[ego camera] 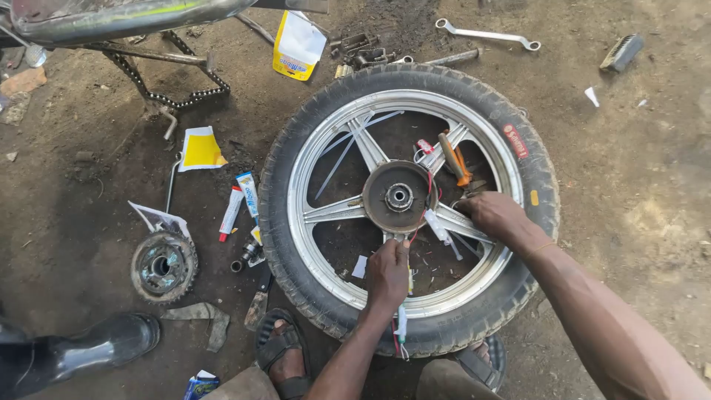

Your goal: The person sits on the ground and works on a motorcycle wheel hub, stripping and twisting wires, then wrapping them with electrical tape. Tools and parts are scattered around the wheel on the dirt ground.

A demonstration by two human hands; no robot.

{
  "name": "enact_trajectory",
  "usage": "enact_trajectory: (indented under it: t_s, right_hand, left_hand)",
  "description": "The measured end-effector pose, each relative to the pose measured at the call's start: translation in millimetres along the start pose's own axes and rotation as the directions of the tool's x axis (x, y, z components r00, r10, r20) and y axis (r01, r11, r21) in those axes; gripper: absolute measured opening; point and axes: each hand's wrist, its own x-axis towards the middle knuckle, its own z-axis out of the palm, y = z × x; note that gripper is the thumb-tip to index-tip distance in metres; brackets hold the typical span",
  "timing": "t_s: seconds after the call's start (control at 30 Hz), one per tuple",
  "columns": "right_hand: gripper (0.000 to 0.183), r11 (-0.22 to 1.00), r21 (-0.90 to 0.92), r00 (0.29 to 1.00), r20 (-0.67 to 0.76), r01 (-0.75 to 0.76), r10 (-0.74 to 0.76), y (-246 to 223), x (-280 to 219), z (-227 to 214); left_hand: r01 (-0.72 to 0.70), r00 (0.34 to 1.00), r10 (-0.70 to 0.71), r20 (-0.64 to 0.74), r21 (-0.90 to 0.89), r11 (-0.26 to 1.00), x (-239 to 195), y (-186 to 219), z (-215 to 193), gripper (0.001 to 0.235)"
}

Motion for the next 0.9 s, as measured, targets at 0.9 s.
enact_trajectory:
  t_s: [0.9]
  right_hand:
    - [0.023, 0.392, 0.860, 0.740, -0.491, 0.327, 0.461, -107.5, -117.3, 11.9]
  left_hand:
    - [-0.076, 0.996, 0.068, 0.065, 0.126, 0.989, 28.3, -47.7, -4.8, 0.019]
